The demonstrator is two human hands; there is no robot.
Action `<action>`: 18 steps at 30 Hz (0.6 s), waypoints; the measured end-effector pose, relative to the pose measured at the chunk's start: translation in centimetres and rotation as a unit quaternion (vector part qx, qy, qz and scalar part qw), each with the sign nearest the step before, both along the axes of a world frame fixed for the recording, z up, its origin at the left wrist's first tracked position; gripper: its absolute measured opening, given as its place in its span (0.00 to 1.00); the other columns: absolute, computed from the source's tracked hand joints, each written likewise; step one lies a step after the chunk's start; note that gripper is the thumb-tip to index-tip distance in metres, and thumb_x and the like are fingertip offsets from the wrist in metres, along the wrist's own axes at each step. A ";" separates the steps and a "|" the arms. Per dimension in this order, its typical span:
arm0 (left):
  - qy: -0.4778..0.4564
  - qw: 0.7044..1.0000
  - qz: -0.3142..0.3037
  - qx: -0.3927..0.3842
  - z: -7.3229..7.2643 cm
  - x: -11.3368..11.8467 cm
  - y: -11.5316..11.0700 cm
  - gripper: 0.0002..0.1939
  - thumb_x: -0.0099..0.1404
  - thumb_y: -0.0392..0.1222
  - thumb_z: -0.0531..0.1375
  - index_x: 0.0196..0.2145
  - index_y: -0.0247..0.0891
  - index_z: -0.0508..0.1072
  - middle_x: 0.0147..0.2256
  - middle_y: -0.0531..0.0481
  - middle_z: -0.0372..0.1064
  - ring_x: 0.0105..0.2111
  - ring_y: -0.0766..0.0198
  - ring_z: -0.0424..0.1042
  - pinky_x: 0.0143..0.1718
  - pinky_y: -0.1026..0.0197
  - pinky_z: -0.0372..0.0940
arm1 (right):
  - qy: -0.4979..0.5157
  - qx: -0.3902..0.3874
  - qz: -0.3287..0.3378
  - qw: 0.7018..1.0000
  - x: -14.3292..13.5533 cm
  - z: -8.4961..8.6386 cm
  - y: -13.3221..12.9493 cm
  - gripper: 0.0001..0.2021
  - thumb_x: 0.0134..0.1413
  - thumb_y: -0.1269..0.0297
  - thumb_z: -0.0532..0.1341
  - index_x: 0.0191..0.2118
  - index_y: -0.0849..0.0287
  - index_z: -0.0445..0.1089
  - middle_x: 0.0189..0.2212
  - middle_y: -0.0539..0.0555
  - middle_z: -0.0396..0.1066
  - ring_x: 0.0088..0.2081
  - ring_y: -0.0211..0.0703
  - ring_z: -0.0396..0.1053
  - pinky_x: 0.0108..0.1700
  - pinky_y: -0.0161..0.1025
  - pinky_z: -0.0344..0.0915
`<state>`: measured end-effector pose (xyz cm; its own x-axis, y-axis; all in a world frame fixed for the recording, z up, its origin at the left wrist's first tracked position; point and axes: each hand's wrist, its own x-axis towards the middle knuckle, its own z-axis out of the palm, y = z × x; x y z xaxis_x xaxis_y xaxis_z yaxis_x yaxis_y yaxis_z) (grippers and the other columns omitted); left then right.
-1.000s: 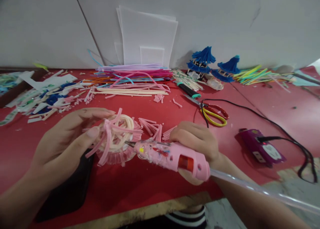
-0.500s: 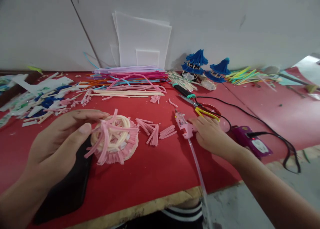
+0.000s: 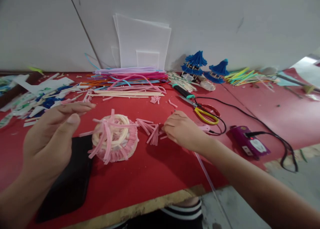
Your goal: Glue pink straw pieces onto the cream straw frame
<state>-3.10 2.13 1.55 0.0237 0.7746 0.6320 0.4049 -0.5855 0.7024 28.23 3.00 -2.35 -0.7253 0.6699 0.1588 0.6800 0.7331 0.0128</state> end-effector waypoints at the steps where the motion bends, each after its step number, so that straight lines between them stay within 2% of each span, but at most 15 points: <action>1: 0.001 1.000 0.004 0.001 0.1 0.0 0.0 0.09 0.69 0.35 0.57 0.42 0.43 0.77 0.41 0.52 0.76 0.45 0.63 0.73 0.48 0.60 0.66 | 0.004 0.002 0.001 1.000 0.0 -0.1 0.1 0.08 0.62 0.69 0.58 0.36 0.60 0.75 0.31 0.54 0.75 0.36 0.44 0.69 0.48 0.43 0.57; 5: -0.002 1.000 0.003 0.000 0.1 0.0 0.0 0.10 0.70 0.35 0.57 0.43 0.44 0.77 0.42 0.53 0.76 0.44 0.64 0.73 0.47 0.60 0.65 | 0.015 -0.012 -0.018 1.000 -0.2 0.2 0.1 0.07 0.58 0.72 0.58 0.31 0.59 0.72 0.28 0.53 0.72 0.33 0.42 0.67 0.46 0.42 0.57; 10: -0.018 1.000 -0.007 0.005 0.6 0.2 0.0 0.10 0.70 0.34 0.57 0.43 0.43 0.77 0.42 0.52 0.76 0.45 0.64 0.74 0.49 0.60 0.66 | 0.077 -0.040 -0.018 0.996 -0.5 1.4 -0.2 0.06 0.57 0.71 0.58 0.33 0.59 0.72 0.29 0.53 0.75 0.34 0.43 0.70 0.46 0.44 0.61; 14: 0.031 0.999 0.013 0.023 2.9 0.7 -0.2 0.08 0.68 0.35 0.59 0.42 0.42 0.77 0.41 0.52 0.76 0.44 0.64 0.74 0.48 0.60 0.67 | 0.214 -0.017 -0.012 0.977 -0.8 4.2 0.1 0.05 0.60 0.68 0.59 0.37 0.56 0.73 0.30 0.52 0.77 0.34 0.40 0.73 0.40 0.40 0.66; 16: 0.084 0.994 0.039 0.064 4.5 1.3 -0.5 0.07 0.67 0.36 0.60 0.41 0.42 0.77 0.38 0.54 0.77 0.39 0.65 0.75 0.44 0.61 0.68 | 0.293 -0.013 -0.019 0.956 -1.7 6.2 0.2 0.04 0.60 0.66 0.61 0.37 0.54 0.74 0.30 0.49 0.78 0.31 0.37 0.73 0.34 0.36 0.66; 18: 0.111 0.991 0.024 0.068 6.1 2.2 -0.8 0.06 0.66 0.40 0.61 0.39 0.44 0.78 0.36 0.55 0.77 0.36 0.64 0.75 0.44 0.58 0.69 | 0.358 -0.005 -0.009 0.934 -3.1 8.2 0.2 0.03 0.59 0.66 0.63 0.35 0.54 0.75 0.28 0.47 0.77 0.29 0.35 0.72 0.32 0.35 0.67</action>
<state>-0.88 1.37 7.65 0.1380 0.6866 0.7138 0.5701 -0.6444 0.5097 25.15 3.23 5.87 -0.4235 0.6854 0.5924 0.5240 0.7187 -0.4569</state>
